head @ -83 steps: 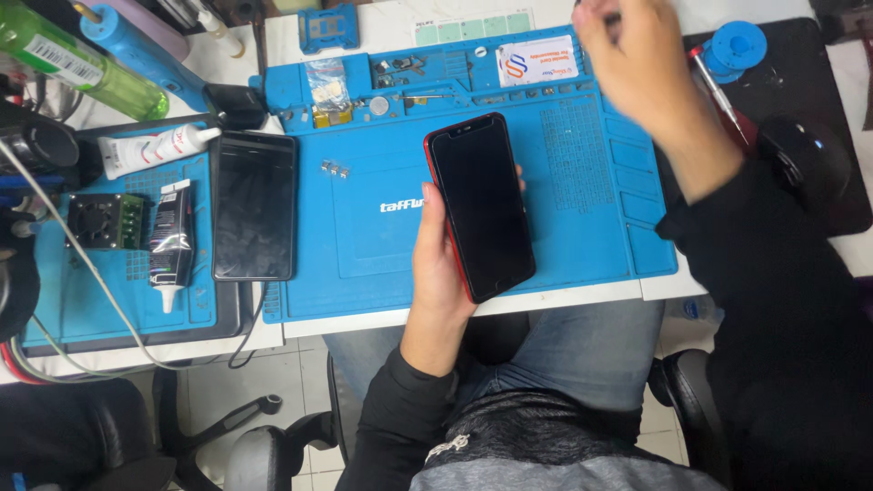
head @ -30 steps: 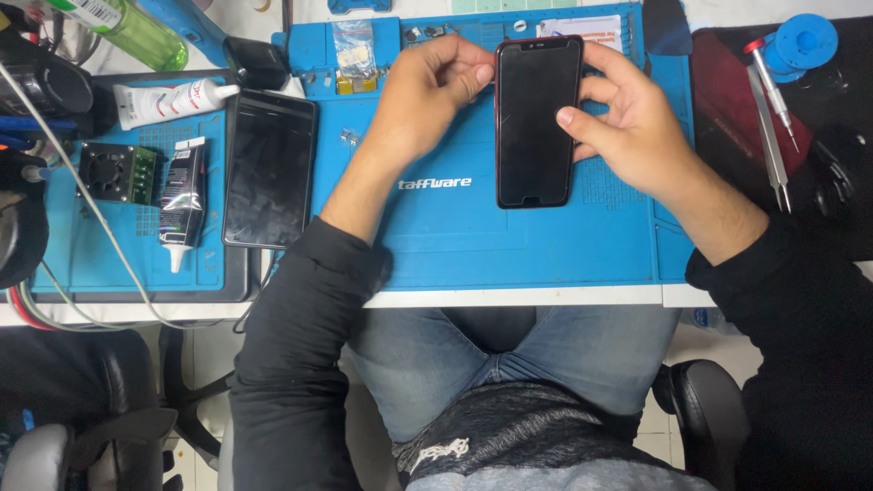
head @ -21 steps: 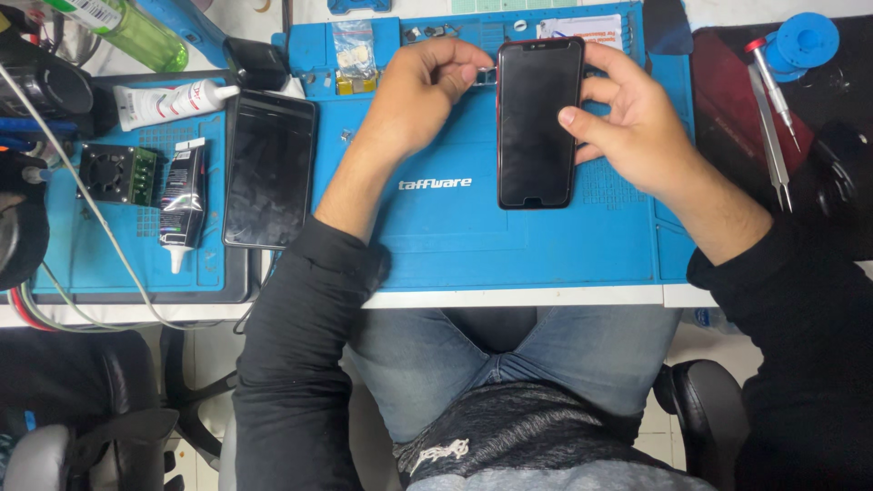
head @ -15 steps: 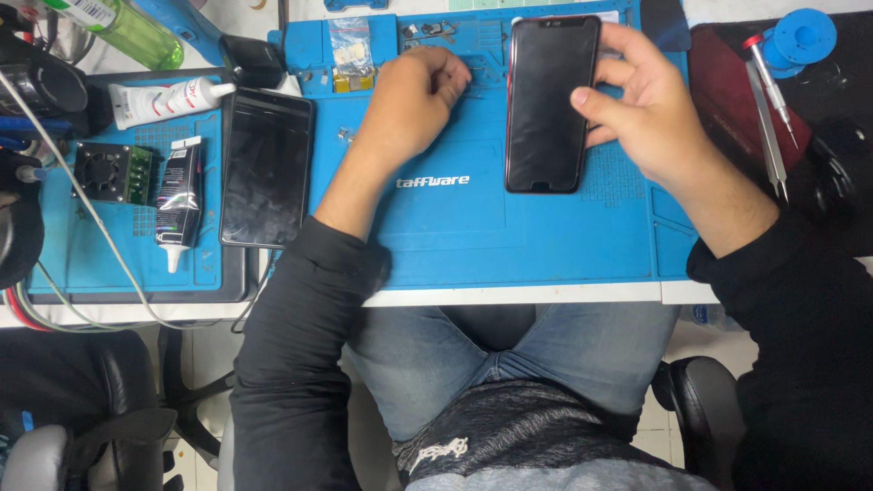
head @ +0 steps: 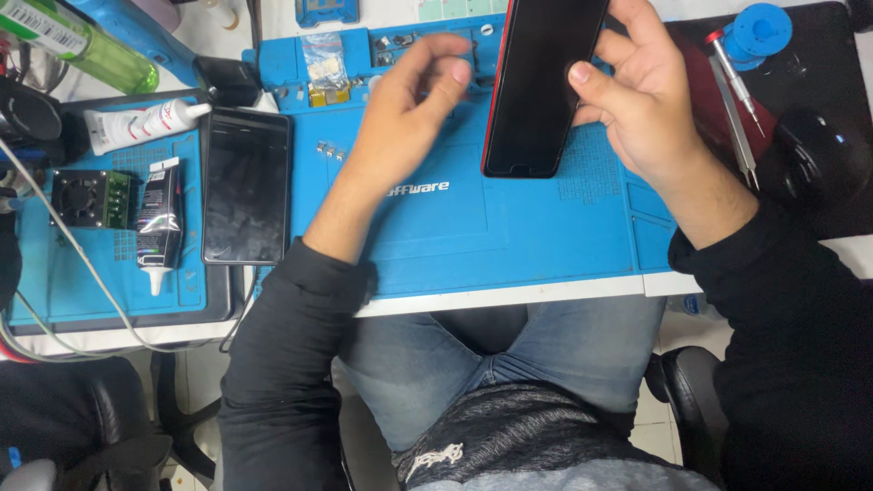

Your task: The person removes the back cover of a red smartphone using a prying tool, then cleans the cover with a brush. They place the cover aside and use a screwdriver to remove screws from the phone's internal frame.

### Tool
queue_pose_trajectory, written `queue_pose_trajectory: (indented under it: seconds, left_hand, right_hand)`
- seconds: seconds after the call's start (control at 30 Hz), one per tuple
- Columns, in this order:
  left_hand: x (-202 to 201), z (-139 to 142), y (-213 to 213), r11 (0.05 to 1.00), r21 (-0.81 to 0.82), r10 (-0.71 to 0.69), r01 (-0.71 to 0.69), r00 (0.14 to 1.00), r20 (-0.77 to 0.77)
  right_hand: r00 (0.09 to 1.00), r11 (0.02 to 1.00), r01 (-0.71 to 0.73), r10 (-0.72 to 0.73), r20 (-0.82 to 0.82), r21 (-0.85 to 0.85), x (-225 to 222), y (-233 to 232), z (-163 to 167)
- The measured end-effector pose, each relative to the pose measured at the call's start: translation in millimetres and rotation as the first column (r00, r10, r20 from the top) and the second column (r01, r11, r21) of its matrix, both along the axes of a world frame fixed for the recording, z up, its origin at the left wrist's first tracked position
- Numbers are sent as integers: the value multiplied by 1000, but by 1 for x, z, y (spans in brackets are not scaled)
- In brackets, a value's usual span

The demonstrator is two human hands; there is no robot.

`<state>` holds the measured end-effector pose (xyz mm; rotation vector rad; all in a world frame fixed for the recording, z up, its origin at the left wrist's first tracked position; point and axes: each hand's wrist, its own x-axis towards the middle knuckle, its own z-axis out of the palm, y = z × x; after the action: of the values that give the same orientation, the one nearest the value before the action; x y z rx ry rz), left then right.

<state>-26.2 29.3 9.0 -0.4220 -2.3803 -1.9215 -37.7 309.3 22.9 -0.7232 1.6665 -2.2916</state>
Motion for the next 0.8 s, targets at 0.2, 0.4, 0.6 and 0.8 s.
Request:
queue_pose_trajectory:
  seconds: [0.2, 0.4, 0.6, 0.8]
  left_hand:
    - [14, -4, 25, 852, 491, -222, 182, 975, 23]
    - [10, -12, 28, 881, 470, -97, 60, 994, 55]
    - [17, -3, 28, 911, 409, -63, 51, 998, 16]
    - [27, 12, 34, 979, 117, 188, -165, 956, -225]
  right_hand:
    - [1000, 998, 1, 1, -31, 65, 5, -7, 0]
    - [996, 980, 57, -42, -81, 189, 10, -16, -5]
    - [992, 971, 100, -79, -100, 216, 10, -16, -17]
    - [990, 989, 138, -137, -33, 56, 6, -20, -27]
